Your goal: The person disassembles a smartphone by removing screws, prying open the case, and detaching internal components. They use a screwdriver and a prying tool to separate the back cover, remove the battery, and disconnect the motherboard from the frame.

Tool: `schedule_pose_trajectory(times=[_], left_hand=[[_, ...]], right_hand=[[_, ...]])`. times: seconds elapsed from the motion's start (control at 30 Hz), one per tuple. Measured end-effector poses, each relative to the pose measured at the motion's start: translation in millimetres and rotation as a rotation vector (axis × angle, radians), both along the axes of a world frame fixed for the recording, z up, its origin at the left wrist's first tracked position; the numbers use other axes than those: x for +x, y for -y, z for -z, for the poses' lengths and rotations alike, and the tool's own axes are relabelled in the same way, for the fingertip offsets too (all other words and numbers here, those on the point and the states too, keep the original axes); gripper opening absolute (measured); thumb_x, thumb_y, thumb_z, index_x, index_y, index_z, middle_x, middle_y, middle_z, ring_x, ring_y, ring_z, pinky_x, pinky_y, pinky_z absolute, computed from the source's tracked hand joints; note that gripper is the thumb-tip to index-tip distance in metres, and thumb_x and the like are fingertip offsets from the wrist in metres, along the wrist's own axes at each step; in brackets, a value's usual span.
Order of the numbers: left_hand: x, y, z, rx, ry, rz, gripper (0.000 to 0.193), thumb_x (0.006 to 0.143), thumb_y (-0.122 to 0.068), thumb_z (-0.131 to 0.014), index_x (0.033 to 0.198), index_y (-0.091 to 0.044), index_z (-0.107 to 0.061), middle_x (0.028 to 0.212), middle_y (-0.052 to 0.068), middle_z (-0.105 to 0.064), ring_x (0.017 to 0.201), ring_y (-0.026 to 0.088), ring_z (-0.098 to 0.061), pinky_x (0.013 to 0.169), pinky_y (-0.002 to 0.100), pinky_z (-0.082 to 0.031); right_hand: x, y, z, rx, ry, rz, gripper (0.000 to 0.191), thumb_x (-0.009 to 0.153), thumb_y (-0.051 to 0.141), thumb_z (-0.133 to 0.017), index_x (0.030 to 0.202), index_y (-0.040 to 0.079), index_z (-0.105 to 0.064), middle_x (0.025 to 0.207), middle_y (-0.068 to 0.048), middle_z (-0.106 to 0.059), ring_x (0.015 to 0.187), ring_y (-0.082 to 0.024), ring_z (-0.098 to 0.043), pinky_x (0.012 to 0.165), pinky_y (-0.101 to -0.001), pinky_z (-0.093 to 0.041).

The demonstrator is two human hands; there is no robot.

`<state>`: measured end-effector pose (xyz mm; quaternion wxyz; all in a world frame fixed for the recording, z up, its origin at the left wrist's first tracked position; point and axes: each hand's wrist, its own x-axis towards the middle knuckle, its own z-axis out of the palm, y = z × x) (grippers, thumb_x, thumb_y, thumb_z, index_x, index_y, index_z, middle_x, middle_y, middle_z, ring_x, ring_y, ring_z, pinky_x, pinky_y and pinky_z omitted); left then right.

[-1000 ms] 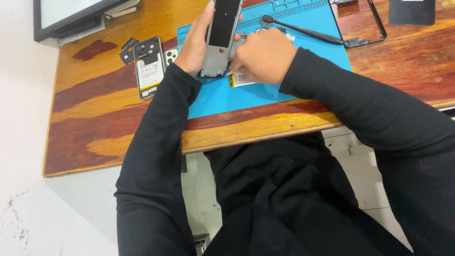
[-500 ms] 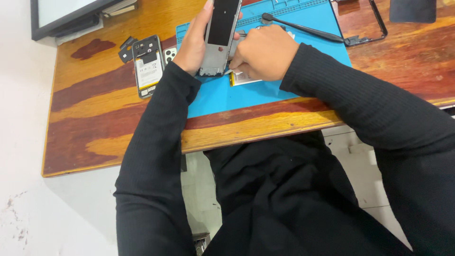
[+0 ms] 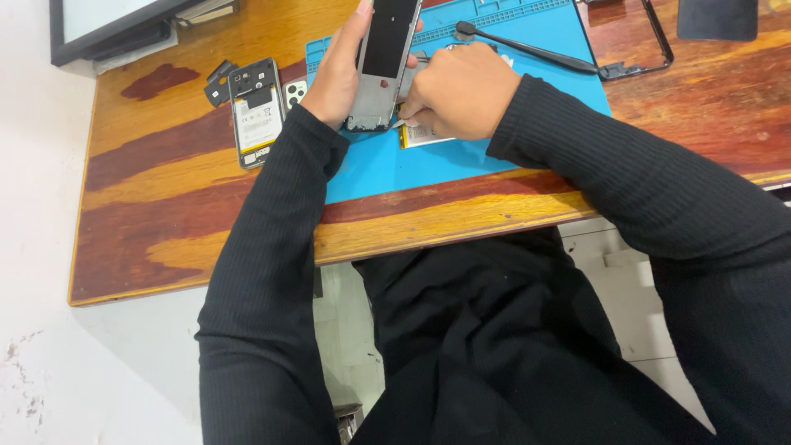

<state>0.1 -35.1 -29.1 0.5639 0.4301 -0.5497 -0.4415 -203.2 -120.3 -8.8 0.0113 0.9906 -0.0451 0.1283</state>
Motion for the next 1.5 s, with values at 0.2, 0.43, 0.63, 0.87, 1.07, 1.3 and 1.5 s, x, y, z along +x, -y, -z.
schedule_pose_trajectory(times=[0.2, 0.43, 0.63, 0.87, 1.07, 1.3, 1.5], left_hand=[[0.5, 1.1, 0.6, -0.012, -0.003, 0.005, 0.065, 0.111, -0.055, -0.036, 0.141, -0.003, -0.06, 0.13, 0.008, -0.067, 0.108, 0.016, -0.069, 0.092, 0.033, -0.059], [-0.3, 1.6, -0.6, -0.017, 0.015, 0.001, 0.065, 0.11, -0.055, -0.035, 0.141, -0.003, -0.059, 0.13, 0.007, -0.068, 0.109, 0.016, -0.069, 0.097, 0.034, -0.06], [-0.3, 0.0, -2.1, -0.01, 0.021, -0.007, 0.065, 0.111, -0.055, -0.035, 0.14, -0.003, -0.061, 0.128, 0.007, -0.068, 0.108, 0.016, -0.069, 0.096, 0.035, -0.059], [1.5, -1.8, -4.0, -0.008, -0.007, -0.02, 0.066, 0.11, -0.056, -0.036, 0.138, -0.003, -0.063, 0.126, 0.008, -0.069, 0.107, 0.016, -0.07, 0.092, 0.035, -0.06], [6.0, -2.7, -3.7, -0.038, -0.037, -0.001, 0.064, 0.112, -0.055, -0.037, 0.141, -0.003, -0.061, 0.13, 0.01, -0.069, 0.105, 0.018, -0.07, 0.095, 0.036, -0.06], [11.3, -1.8, -0.1, -0.042, -0.111, 0.054, 0.061, 0.113, -0.05, -0.034, 0.145, -0.004, -0.057, 0.134, 0.012, -0.068, 0.106, 0.02, -0.069, 0.095, 0.037, -0.06], [12.8, -3.2, 1.3, -0.067, -0.089, 0.05, 0.062, 0.114, -0.05, -0.033, 0.146, -0.003, -0.057, 0.135, 0.013, -0.068, 0.106, 0.02, -0.07, 0.096, 0.037, -0.06]], right_hand=[[1.6, 1.5, 1.8, 0.016, -0.013, -0.003, 0.018, 0.087, 0.024, -0.078, 0.104, 0.025, -0.085, 0.093, -0.006, -0.08, 0.067, -0.018, -0.074, 0.051, -0.0338, -0.056], [0.6, -1.4, 1.4, 0.03, 0.003, 0.003, 0.017, 0.087, 0.026, -0.078, 0.103, 0.027, -0.085, 0.088, -0.003, -0.08, 0.066, -0.021, -0.073, 0.055, -0.0363, -0.056], [2.1, -1.5, 0.7, 0.061, 0.026, -0.031, 0.016, 0.086, 0.025, -0.079, 0.101, 0.025, -0.085, 0.09, -0.004, -0.08, 0.067, -0.02, -0.073, 0.058, -0.0352, -0.057], [-0.6, 1.3, -4.4, 0.16, 0.037, -0.071, 0.016, 0.088, 0.024, -0.077, 0.102, 0.025, -0.085, 0.084, -0.007, -0.078, 0.067, -0.027, -0.072, 0.061, -0.038, -0.055], [1.4, 3.0, -3.6, 0.268, 0.036, -0.109, 0.018, 0.089, 0.023, -0.076, 0.104, 0.024, -0.084, 0.088, -0.007, -0.078, 0.068, -0.026, -0.072, 0.061, -0.0374, -0.054], [6.7, 4.0, 1.3, 0.322, 0.039, -0.111, 0.019, 0.09, 0.024, -0.075, 0.106, 0.025, -0.084, 0.091, -0.005, -0.079, 0.07, -0.025, -0.073, 0.061, -0.0366, -0.053], [7.7, 3.4, 1.5, 0.339, 0.025, -0.094, 0.017, 0.091, 0.027, -0.075, 0.106, 0.027, -0.083, 0.09, -0.004, -0.079, 0.068, -0.024, -0.072, 0.058, -0.0361, -0.052]])
